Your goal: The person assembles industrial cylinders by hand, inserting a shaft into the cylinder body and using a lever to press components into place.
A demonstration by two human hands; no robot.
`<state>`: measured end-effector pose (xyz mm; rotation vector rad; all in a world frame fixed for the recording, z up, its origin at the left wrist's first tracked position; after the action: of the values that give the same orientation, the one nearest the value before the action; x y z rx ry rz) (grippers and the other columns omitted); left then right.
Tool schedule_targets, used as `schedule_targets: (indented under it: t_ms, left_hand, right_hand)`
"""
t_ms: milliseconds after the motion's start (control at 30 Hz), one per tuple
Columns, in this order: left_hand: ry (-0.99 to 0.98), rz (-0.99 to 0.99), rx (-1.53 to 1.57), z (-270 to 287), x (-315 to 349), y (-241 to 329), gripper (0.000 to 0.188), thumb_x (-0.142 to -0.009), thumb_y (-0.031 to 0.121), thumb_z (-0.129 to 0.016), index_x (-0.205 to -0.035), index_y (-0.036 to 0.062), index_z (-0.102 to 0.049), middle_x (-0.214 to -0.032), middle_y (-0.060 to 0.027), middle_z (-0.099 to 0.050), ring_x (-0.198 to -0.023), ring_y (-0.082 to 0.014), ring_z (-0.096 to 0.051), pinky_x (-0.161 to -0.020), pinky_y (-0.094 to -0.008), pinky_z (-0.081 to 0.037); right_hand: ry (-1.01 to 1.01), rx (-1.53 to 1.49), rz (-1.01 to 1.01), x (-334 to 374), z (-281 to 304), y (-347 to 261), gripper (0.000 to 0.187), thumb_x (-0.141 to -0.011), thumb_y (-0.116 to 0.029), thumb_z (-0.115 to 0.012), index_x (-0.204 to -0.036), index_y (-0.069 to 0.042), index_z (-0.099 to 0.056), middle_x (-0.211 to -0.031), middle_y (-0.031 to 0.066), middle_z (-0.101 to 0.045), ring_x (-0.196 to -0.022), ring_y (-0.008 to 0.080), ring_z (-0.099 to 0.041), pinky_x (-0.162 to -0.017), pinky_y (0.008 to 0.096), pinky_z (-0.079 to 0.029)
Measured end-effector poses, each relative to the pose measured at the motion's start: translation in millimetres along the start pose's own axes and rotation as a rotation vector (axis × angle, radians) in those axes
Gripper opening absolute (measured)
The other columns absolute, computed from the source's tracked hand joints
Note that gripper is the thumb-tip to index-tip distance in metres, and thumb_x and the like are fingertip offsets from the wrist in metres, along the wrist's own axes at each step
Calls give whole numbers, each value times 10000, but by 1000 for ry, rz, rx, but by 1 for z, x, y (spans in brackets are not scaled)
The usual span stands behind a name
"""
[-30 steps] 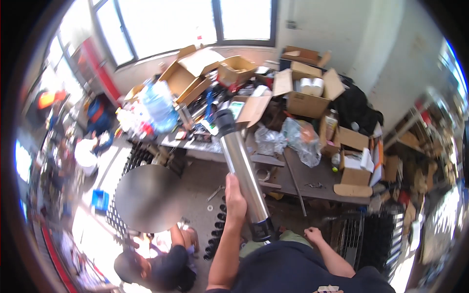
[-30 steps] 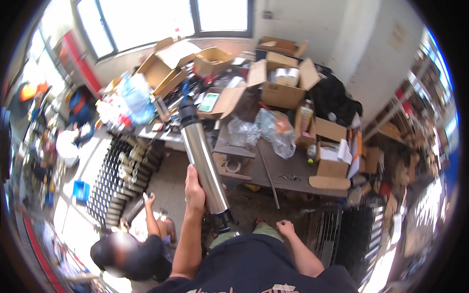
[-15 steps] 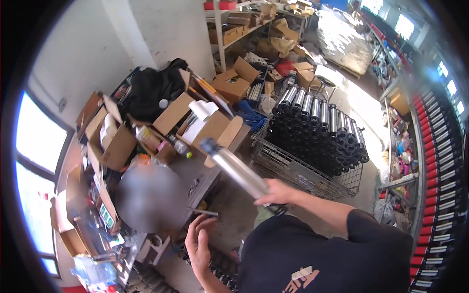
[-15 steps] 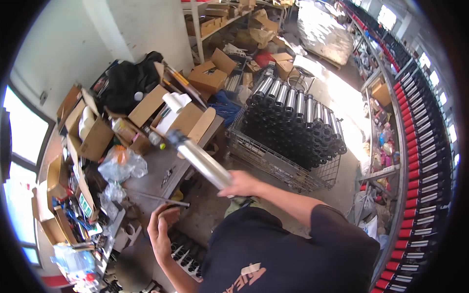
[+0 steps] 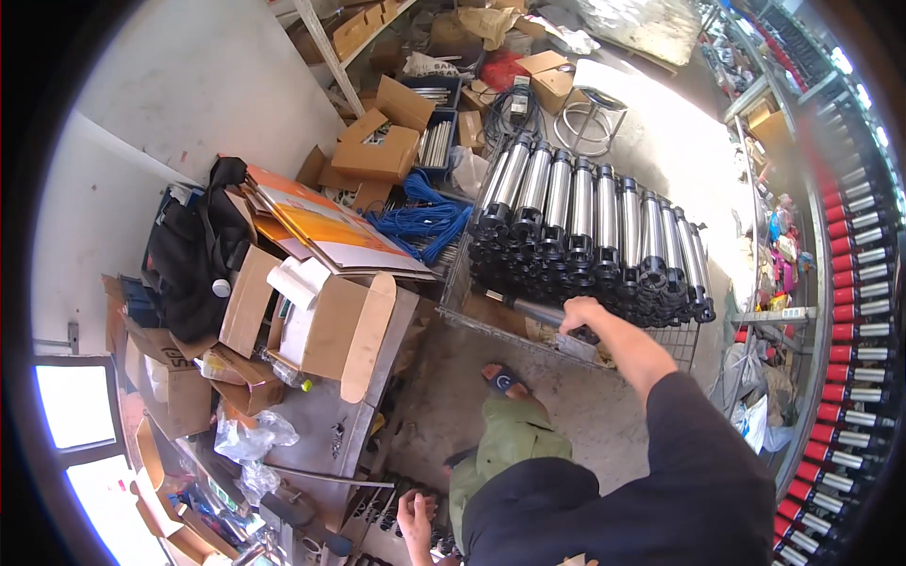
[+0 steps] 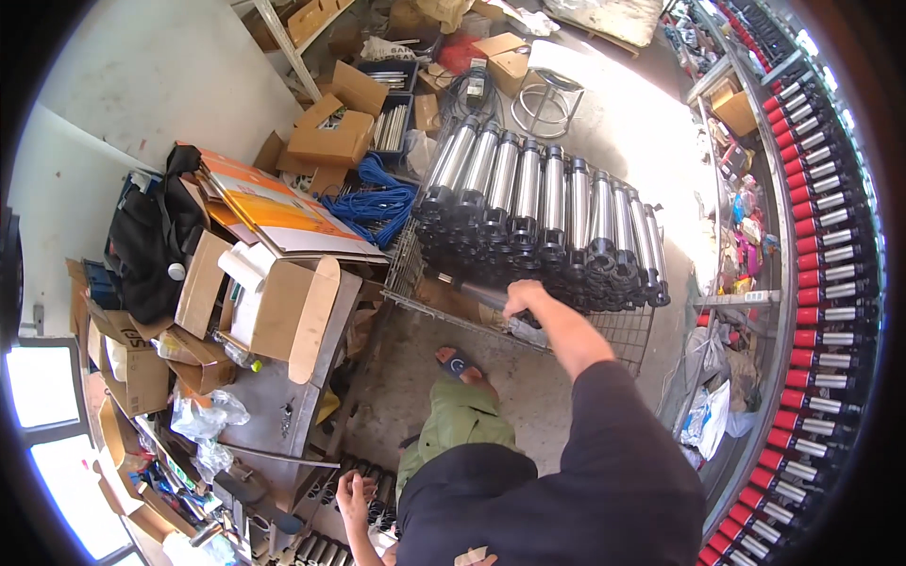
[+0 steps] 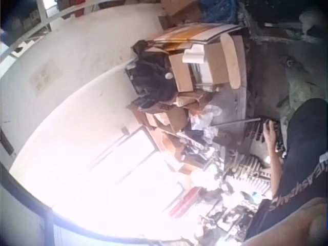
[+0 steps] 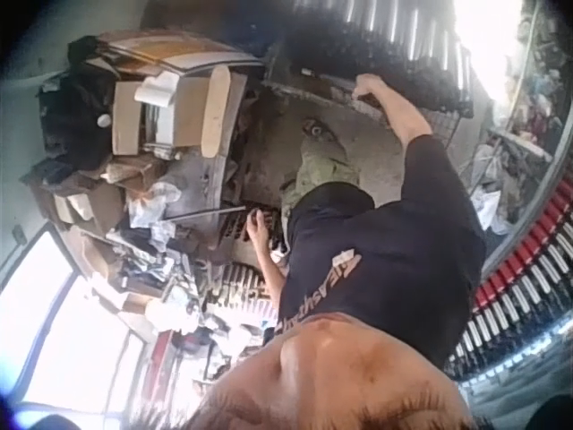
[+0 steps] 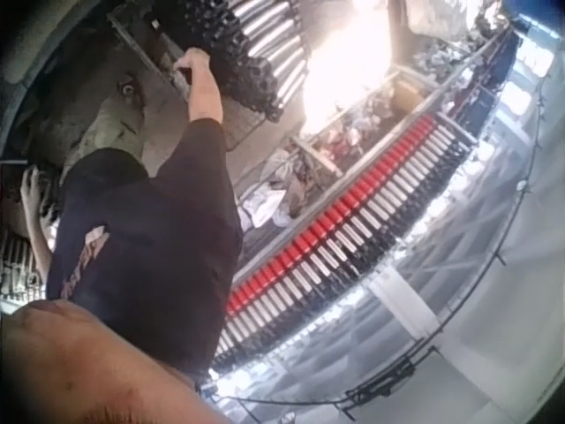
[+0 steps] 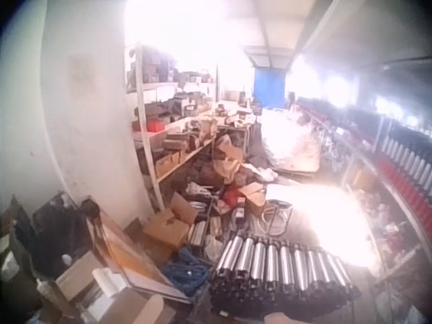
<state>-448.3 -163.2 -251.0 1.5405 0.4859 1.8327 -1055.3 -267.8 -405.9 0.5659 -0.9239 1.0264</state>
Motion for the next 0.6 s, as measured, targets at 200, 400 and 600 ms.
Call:
schedule_targets:
  t_ms: [200,400,600]
  left_hand:
    - [125,379,86,101,33,-207,338,-998,273,-571,-1162,-21,-537,-812,-171,-688,-585,-266,-683,-472,-385,-559]
    - [350,483,204,113,109,-302,426,-1015,434,-529,-1058,19,-616,-728,-123,-659,-540,-256,-633,-429,-321,-480]
    - [464,460,221,109,111,-403,320,-927,336,-639,-869,21,-662,-662,-85,-645,-478,-194,-582,-454,-360,-469]
  right_hand:
    - [301,-221,-17,-78,-47,-37,616,-901,-551,-606,-1241,-37,-605,-1248,220,-649,-1148,381,-630,-958,514,-495]
    - [583,-607,5,-48,-68,-104,536,-927,-545,-553,-1080,-41,-656,-1016,248,-699,-996,438,-660,-870,507,-525]
    - [1045,-39,46,56,-96,-197,517,-772,-322,-744,-1188,-39,-623,-1099,208,-664,-1046,396,-630,-883,520,-510]
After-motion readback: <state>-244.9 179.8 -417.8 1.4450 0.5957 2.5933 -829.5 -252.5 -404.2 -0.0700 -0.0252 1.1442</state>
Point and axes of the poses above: each hand's wrist, its own x-axis away from the middle knuckle, its own z-axis out of the back of the hand, y = z × x, the point moved 6 cm from there along -x, towards the middle knuckle
